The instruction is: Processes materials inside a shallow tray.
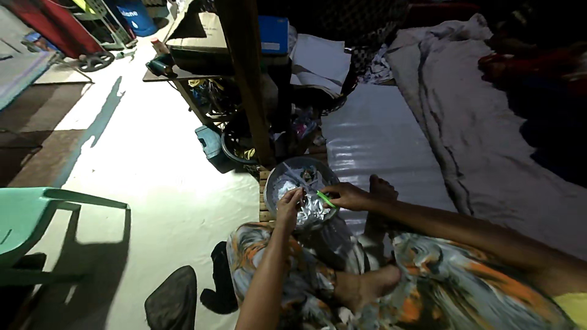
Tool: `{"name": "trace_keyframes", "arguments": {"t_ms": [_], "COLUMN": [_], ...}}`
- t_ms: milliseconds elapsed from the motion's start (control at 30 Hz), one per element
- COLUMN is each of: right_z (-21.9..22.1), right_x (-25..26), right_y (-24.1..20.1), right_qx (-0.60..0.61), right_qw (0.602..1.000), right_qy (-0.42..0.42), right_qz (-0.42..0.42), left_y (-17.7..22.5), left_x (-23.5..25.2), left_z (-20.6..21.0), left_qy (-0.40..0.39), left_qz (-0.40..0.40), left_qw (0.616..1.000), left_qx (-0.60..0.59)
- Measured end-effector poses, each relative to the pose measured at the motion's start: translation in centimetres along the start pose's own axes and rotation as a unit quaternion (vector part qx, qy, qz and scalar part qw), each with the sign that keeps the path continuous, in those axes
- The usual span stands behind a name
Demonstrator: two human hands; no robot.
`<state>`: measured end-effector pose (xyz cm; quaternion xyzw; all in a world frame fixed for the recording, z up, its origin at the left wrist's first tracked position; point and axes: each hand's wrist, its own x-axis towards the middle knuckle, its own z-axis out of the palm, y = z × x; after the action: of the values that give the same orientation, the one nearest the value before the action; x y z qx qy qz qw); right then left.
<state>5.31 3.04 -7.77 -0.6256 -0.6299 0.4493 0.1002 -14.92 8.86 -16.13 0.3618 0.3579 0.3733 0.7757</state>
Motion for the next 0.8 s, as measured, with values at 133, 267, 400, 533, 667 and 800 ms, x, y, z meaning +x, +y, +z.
{"name": "trace_keyframes", "arguments": {"t_ms": [133, 267, 400, 533, 667, 800], "right_z": [-0.1, 0.1, 0.1, 0.6, 0.4, 0.4], "right_x": [0.3, 0.3, 0.6, 0.7, 1.1, 1.1], "right_y": [0.8, 0.7, 0.5, 0.7, 1.0, 1.4], "right_qx": [-0.013, 0.003, -0.013, -0.021, -0.026, -0.004], "right_qw": [1.0, 1.0, 1.0, 0.999, 0.999, 1.0], "right_qy": [0.001, -0.018, -0.023, -0.019, -0.009, -0.014], "right_qz": [-0.009, -0.003, 0.017, 0.04, 0.028, 0.014], "left_y": [0.0, -0.1, -0.1, -0.2, -0.3, -0.5], "left_x": [0.2, 0.5, 0.4, 0.1, 0.5, 0.5], "left_z": [0.0, 0.0, 0.2, 0.1, 0.2, 0.0], "left_qy": [0.018, 0.014, 0.015, 0.018, 0.007, -0.006], "left_qz": [-0.008, -0.008, -0.017, -0.015, -0.023, -0.011], "left_qw": [1.0, 1.0, 1.0, 0.998, 0.998, 0.999], "left_qx": [-0.002, 0.001, 0.017, 0.061, 0.058, 0.045]}}
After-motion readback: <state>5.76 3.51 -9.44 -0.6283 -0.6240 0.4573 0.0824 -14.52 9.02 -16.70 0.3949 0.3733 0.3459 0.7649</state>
